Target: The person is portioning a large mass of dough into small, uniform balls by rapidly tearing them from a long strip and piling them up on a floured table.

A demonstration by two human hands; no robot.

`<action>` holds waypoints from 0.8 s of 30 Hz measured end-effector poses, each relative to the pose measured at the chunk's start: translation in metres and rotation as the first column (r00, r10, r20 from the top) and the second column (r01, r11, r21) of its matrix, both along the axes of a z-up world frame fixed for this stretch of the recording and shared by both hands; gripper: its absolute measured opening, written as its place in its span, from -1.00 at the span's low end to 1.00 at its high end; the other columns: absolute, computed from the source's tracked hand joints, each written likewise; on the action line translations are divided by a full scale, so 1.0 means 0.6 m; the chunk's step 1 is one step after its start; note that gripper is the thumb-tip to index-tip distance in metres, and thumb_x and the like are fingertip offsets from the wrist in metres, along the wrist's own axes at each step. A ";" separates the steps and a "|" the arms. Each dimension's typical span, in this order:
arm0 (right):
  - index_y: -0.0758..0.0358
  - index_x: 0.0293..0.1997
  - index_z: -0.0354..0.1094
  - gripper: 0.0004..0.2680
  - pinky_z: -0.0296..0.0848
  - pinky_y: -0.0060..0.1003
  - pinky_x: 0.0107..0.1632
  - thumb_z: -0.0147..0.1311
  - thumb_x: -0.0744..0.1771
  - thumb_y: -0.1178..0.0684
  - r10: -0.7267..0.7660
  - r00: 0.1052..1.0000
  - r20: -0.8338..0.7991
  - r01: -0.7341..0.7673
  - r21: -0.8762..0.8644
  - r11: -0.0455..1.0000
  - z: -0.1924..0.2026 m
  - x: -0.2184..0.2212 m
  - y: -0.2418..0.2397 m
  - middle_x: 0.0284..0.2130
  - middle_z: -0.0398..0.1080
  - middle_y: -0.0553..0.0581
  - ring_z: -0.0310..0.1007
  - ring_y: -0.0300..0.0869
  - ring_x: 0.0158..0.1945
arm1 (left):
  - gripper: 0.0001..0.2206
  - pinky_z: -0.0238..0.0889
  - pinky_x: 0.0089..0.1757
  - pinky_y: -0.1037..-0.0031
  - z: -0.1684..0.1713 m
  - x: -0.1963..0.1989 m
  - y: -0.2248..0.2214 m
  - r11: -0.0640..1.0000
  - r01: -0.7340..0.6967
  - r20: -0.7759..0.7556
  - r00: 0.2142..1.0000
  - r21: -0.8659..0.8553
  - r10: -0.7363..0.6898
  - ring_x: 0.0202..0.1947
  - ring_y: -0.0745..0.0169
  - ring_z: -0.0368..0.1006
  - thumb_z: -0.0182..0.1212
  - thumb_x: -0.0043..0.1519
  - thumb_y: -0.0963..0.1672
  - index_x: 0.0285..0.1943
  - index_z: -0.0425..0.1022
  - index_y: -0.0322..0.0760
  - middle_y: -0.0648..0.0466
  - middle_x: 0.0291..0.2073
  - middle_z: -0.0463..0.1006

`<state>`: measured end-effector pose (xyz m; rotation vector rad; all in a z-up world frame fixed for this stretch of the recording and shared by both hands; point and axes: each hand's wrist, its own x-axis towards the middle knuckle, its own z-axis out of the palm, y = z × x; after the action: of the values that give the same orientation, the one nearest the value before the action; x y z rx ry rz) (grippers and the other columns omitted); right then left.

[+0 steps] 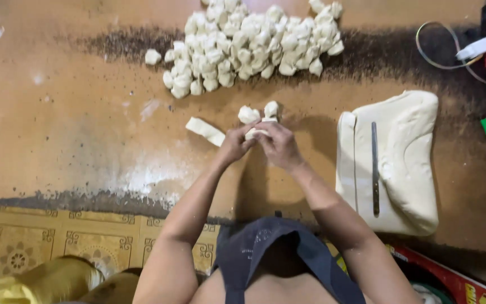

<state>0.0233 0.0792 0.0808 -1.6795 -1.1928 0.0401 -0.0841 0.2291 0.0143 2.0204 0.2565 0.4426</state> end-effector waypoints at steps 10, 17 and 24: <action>-0.01 0.03 0.37 -0.78 0.50 -0.09 -0.02 0.18 0.33 -0.12 -0.364 0.796 -0.483 0.131 -0.449 0.884 -0.013 0.047 -0.013 -0.04 0.37 0.23 0.51 0.11 -0.15 | -0.91 0.41 -0.04 0.10 0.108 -0.011 -0.044 0.975 0.220 0.129 0.967 0.015 -0.220 -0.17 -0.24 0.55 0.33 0.12 -0.20 -0.22 0.59 -0.27 -0.14 -0.28 0.63; 0.13 -0.17 0.46 -0.91 0.55 -0.09 -0.20 0.24 0.31 0.07 0.079 0.995 0.056 -0.074 -0.087 0.993 -0.022 -0.019 -0.006 -0.33 0.49 0.18 0.57 0.11 -0.26 | -0.47 0.41 0.02 0.06 -0.010 -0.016 0.018 0.992 0.110 -0.135 0.986 0.066 -0.100 0.00 -0.33 0.53 0.32 0.09 -0.24 0.31 0.37 -0.20 -0.23 -0.02 0.55; 0.03 -0.41 0.31 -0.78 0.50 -0.09 -0.43 0.18 0.33 -0.18 -0.227 0.942 0.249 0.272 -0.164 0.948 -0.130 0.054 -0.005 -0.57 0.38 0.13 0.52 0.07 -0.48 | -0.87 0.50 -0.26 0.27 -0.105 -0.016 -0.050 0.893 0.170 -0.329 0.944 0.417 -0.025 -0.37 0.04 0.63 0.27 0.05 0.01 -0.48 0.62 0.04 0.14 -0.50 0.65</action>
<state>0.0558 0.0764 0.0028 -2.0441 -1.1614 -0.2043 -0.0938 0.1992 -0.0489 2.5427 0.2631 0.1089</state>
